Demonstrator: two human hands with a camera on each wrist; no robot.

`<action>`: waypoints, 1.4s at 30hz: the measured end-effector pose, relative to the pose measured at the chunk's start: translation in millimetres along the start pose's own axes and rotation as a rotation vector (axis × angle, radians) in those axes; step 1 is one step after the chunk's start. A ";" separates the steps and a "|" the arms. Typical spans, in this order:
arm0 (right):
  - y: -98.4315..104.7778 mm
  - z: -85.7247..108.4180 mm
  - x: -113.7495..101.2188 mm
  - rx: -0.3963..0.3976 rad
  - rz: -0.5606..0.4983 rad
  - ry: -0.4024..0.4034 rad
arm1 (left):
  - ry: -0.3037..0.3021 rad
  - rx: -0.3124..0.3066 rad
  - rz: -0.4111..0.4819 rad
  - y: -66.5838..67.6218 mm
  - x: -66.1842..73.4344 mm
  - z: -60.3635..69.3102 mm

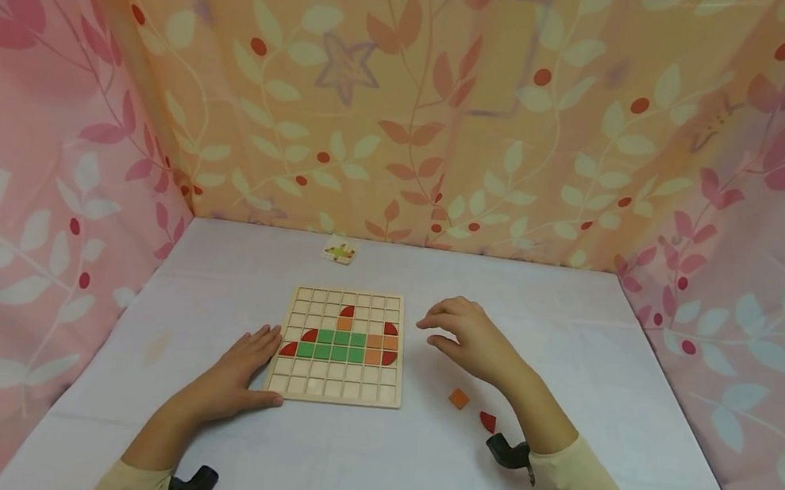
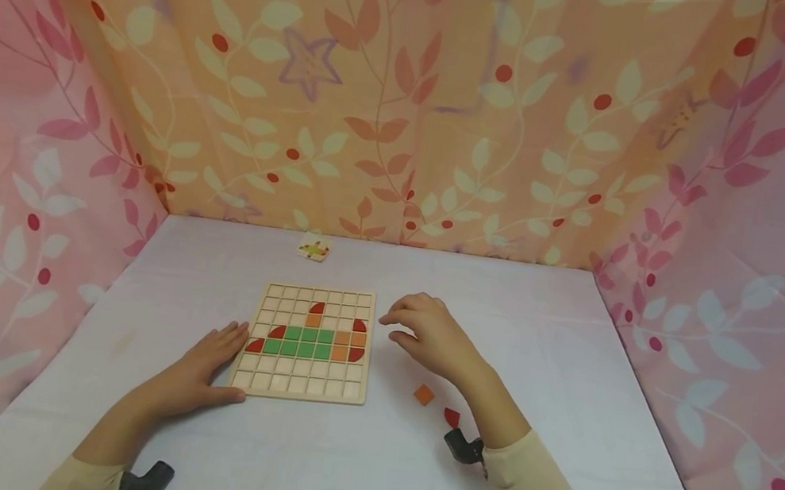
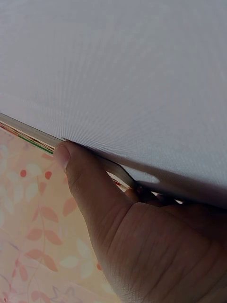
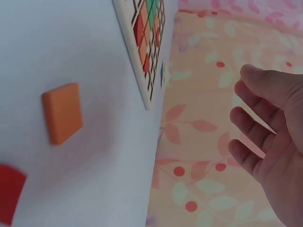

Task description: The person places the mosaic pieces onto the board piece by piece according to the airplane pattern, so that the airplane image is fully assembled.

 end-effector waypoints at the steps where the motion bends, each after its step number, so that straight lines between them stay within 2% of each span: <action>1: 0.1 4.7 1.7 0.000 -0.010 0.001 | 0.000 -0.001 0.001 -0.1 0.0 -0.3; 10: -7.2 40.1 18.5 -0.002 -0.091 0.013 | 0.019 -0.009 0.001 -0.2 -1.3 0.4; 20: -23.6 67.9 40.0 -0.024 -0.136 -0.055 | 0.011 -0.014 -0.003 -3.1 -2.0 -1.3; 26: -33.0 76.7 48.7 -0.029 -0.208 -0.035 | 0.019 -0.010 -0.014 -2.3 -3.6 -1.1; 37: -49.1 83.9 66.0 -0.076 -0.331 -0.058 | 0.002 0.000 -0.014 3.3 -1.6 -3.6; 42: -58.1 86.6 70.1 -0.081 -0.320 -0.007 | 0.001 0.004 -0.004 0.9 -1.9 -0.1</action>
Point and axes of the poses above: each hand's wrist, its own z-axis away from the middle knuckle, its own y-axis out of the back of the hand, x = y × z, the point moved 8 cm from there along -z, towards the middle knuckle, and after that the axes turned 5 degrees about -x, right-handed, at the moved point
